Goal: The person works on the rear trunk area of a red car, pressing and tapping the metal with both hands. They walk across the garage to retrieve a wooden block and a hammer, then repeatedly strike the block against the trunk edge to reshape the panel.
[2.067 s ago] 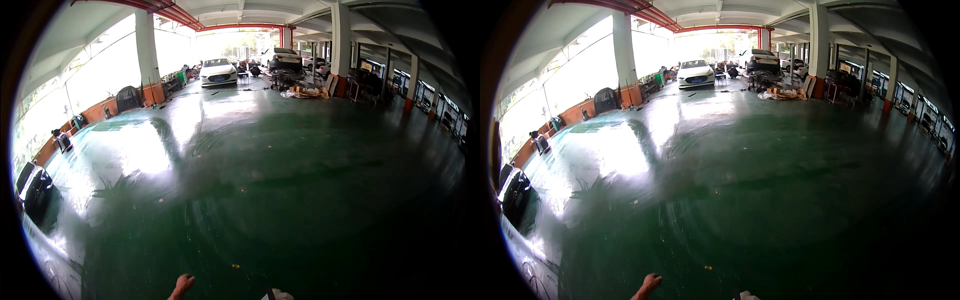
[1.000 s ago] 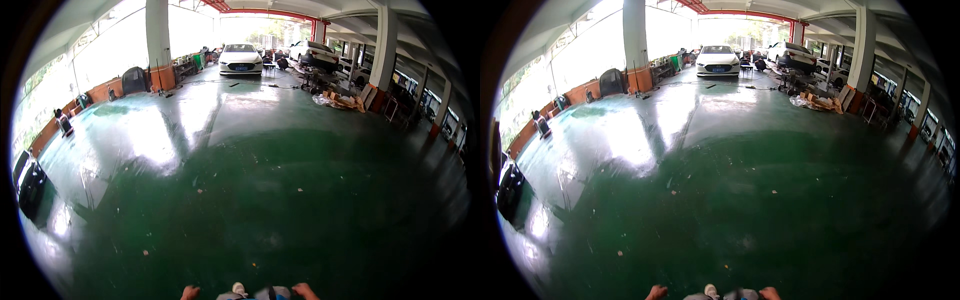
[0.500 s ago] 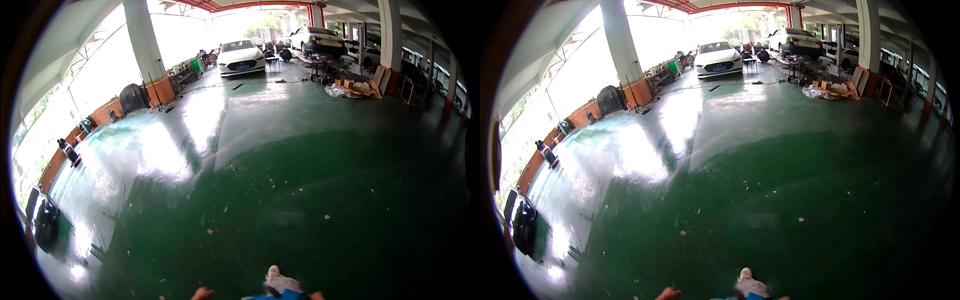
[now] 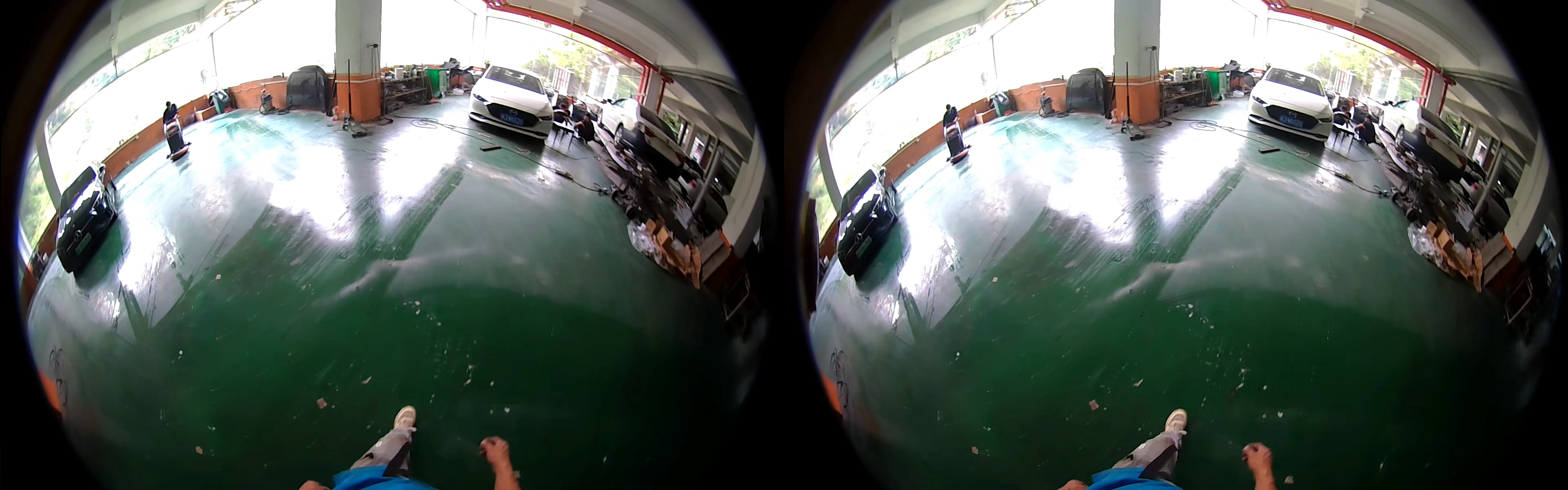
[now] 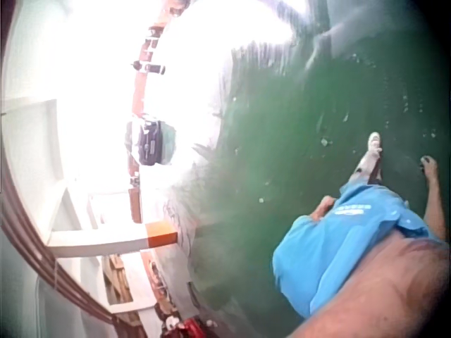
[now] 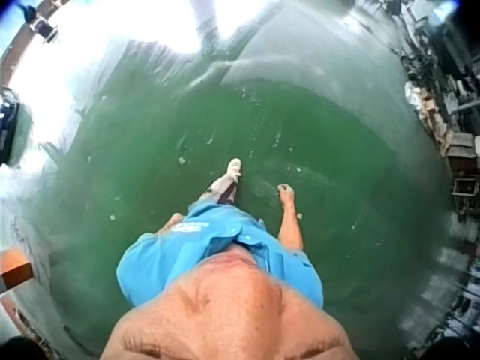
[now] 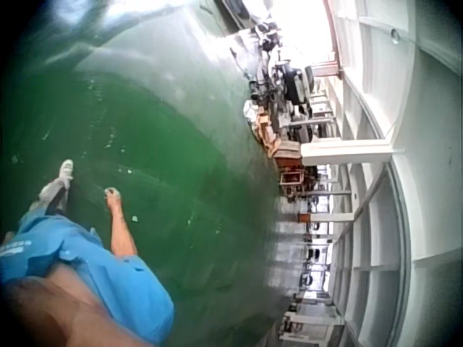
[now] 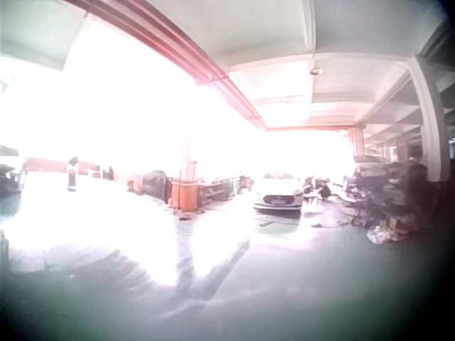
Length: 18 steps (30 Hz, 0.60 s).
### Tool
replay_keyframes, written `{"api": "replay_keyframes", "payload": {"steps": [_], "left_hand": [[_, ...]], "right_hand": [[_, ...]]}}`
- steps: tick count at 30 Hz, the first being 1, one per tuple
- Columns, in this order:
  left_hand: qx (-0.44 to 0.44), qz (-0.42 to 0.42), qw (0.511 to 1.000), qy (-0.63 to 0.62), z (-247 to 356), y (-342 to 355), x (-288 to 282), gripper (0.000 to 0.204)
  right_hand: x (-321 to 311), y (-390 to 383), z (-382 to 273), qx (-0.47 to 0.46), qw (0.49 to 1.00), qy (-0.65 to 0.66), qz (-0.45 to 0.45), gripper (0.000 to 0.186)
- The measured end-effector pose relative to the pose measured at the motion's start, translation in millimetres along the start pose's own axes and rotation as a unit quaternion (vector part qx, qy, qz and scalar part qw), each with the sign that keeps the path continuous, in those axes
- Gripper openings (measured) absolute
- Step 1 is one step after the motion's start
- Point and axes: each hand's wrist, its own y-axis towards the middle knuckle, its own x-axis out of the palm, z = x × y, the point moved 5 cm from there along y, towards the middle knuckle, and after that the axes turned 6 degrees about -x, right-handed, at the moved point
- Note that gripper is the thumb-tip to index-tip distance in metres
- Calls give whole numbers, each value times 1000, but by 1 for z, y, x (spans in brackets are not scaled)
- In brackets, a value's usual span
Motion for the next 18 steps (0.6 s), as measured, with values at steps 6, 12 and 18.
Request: {"api": "replay_keyframes", "payload": {"steps": [6,12,18], "left_hand": [[268,43,787,554,307,189,-62,29],[267,166,926,209,760,211,-132,44],[248,139,925,251,992,317,-83,43]], "right_hand": [[-19,47,63,103,988,-87,-79,23],[-75,188,65,299,947,100,55,20],[-86,440,12,262,964,47,-15,18]]}}
